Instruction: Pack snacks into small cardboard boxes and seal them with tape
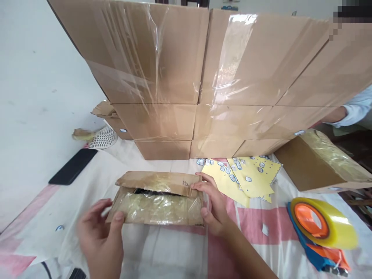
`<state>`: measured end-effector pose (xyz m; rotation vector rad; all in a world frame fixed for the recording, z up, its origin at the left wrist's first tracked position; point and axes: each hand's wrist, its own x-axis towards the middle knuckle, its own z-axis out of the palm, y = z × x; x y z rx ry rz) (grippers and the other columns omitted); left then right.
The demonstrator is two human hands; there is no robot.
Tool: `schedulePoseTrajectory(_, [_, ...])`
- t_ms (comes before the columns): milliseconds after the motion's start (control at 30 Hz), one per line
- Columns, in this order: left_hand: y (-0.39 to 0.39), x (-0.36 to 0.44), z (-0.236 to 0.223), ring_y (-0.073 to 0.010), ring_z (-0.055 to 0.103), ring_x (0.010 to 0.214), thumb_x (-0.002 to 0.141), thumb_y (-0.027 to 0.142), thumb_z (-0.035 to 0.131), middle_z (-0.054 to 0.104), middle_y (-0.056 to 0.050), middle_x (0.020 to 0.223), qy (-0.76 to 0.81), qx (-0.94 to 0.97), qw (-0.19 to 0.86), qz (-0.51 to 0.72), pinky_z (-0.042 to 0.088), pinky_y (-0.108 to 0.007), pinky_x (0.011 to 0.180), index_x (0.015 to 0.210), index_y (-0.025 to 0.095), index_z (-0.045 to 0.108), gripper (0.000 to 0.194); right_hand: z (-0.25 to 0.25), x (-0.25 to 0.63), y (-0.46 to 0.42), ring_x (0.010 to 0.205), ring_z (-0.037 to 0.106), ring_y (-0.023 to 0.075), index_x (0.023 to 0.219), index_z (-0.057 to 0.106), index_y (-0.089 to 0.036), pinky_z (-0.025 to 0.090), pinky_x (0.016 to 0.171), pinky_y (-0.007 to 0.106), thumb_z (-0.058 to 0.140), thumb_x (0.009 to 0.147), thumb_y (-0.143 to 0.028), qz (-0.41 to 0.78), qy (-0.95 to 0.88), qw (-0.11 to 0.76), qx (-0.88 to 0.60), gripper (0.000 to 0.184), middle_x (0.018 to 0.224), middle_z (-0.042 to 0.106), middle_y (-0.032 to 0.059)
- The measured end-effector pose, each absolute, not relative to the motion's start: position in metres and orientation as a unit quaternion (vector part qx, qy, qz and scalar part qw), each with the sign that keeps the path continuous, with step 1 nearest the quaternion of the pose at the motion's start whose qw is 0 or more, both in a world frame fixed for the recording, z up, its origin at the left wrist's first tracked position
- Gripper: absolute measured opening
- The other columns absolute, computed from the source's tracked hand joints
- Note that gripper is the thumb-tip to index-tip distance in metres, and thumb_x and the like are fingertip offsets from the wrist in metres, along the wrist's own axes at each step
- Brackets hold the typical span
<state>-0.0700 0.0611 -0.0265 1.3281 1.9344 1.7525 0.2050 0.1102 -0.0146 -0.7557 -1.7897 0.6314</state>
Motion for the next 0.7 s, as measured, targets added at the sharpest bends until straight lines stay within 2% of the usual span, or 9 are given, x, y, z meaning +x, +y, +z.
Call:
schedulePoseTrajectory(100, [0.07,-0.068,0.013,-0.0344,0.054,0.133,0.086,0.034,0.071,0.06,-0.01,0.14,0.595,0.656,-0.058,0.461,0.037,-0.054,0.113,0.134,0.03,0.054,0.051,-0.014,0.204,0.11,0.138,0.045,0.0344,0.132,0.052,-0.029,0.038,0.113,0.061,0.045,0.1,-0.047,0.267,-0.744,0.525,-0.316,0.037,0.12,0.066,0.0085])
schedulePoseTrajectory(167, [0.078,-0.067,0.032,-0.0358,0.051,0.138,0.092,0.036,0.062,0.063,-0.007,0.142,0.537,0.777,-0.1,0.313,0.024,-0.059,0.12,0.14,0.032,0.053,0.048,-0.015,0.205,0.107,0.143,0.04,0.0333,0.133,0.052,-0.029,0.035,0.116,0.059,0.046,0.1,-0.048,0.29,-0.73,0.525,-0.327,0.038,0.124,0.065,0.0084])
schedulePoseTrajectory(233, [0.083,-0.066,0.039,-0.0344,0.049,0.141,0.099,0.035,0.051,0.062,-0.004,0.145,0.512,0.823,-0.101,0.225,0.014,-0.061,0.122,0.144,0.032,0.051,0.045,-0.017,0.206,0.103,0.148,0.035,0.0314,0.136,0.051,-0.031,0.032,0.12,0.056,0.045,0.101,-0.05,0.329,-0.702,0.528,-0.346,0.04,0.13,0.062,0.0079])
schedulePoseTrajectory(300, [0.082,-0.063,0.036,-0.0317,0.049,0.141,0.102,0.034,0.043,0.06,-0.003,0.147,0.512,0.831,-0.094,0.195,0.018,-0.058,0.123,0.147,0.03,0.049,0.045,-0.02,0.207,0.1,0.148,0.036,0.0298,0.14,0.049,-0.032,0.032,0.121,0.054,0.045,0.101,-0.053,0.357,-0.68,0.529,-0.36,0.045,0.135,0.06,0.0076])
schedulePoseTrajectory(367, [0.078,-0.056,0.029,-0.0309,0.048,0.142,0.103,0.038,0.039,0.057,-0.003,0.149,0.523,0.828,-0.082,0.187,0.034,-0.053,0.117,0.148,0.028,0.048,0.047,-0.022,0.207,0.099,0.146,0.038,0.0292,0.144,0.047,-0.031,0.032,0.122,0.052,0.046,0.1,-0.055,0.359,-0.683,0.524,-0.361,0.049,0.139,0.059,0.008])
schedulePoseTrajectory(433, [0.072,-0.043,0.022,-0.0359,0.047,0.143,0.101,0.047,0.041,0.056,-0.007,0.15,0.548,0.812,-0.077,0.185,0.045,-0.052,0.109,0.147,0.025,0.051,0.052,-0.022,0.207,0.099,0.146,0.04,0.0289,0.145,0.046,-0.03,0.033,0.122,0.052,0.047,0.1,-0.055,0.343,-0.696,0.519,-0.359,0.052,0.143,0.057,0.0085])
schedulePoseTrajectory(567, [0.068,-0.013,0.019,-0.0497,0.047,0.138,0.095,0.057,0.048,0.057,-0.023,0.146,0.606,0.766,-0.1,0.189,0.046,-0.065,0.103,0.134,0.014,0.063,0.06,-0.009,0.209,0.098,0.145,0.042,0.0277,0.146,0.047,-0.031,0.035,0.121,0.052,0.045,0.103,-0.043,0.307,-0.715,0.494,-0.387,0.044,0.148,0.055,0.0074])
schedulePoseTrajectory(633, [0.069,-0.004,0.02,-0.0498,0.048,0.137,0.096,0.054,0.048,0.056,-0.024,0.146,0.608,0.763,-0.103,0.196,0.045,-0.066,0.103,0.132,0.014,0.064,0.056,0.004,0.219,0.087,0.143,0.044,0.029,0.143,0.051,-0.031,0.036,0.12,0.055,0.05,0.101,-0.036,0.248,-0.725,0.475,-0.433,0.042,0.146,0.057,0.0072])
schedulePoseTrajectory(700, [0.068,-0.002,0.023,-0.0461,0.05,0.136,0.096,0.053,0.049,0.055,-0.022,0.148,0.606,0.76,-0.091,0.217,0.044,-0.064,0.104,0.131,0.017,0.063,0.052,0.019,0.24,0.066,0.14,0.048,0.0314,0.137,0.056,-0.031,0.037,0.117,0.058,0.056,0.098,-0.032,0.166,-0.71,0.478,-0.49,0.039,0.142,0.06,0.008])
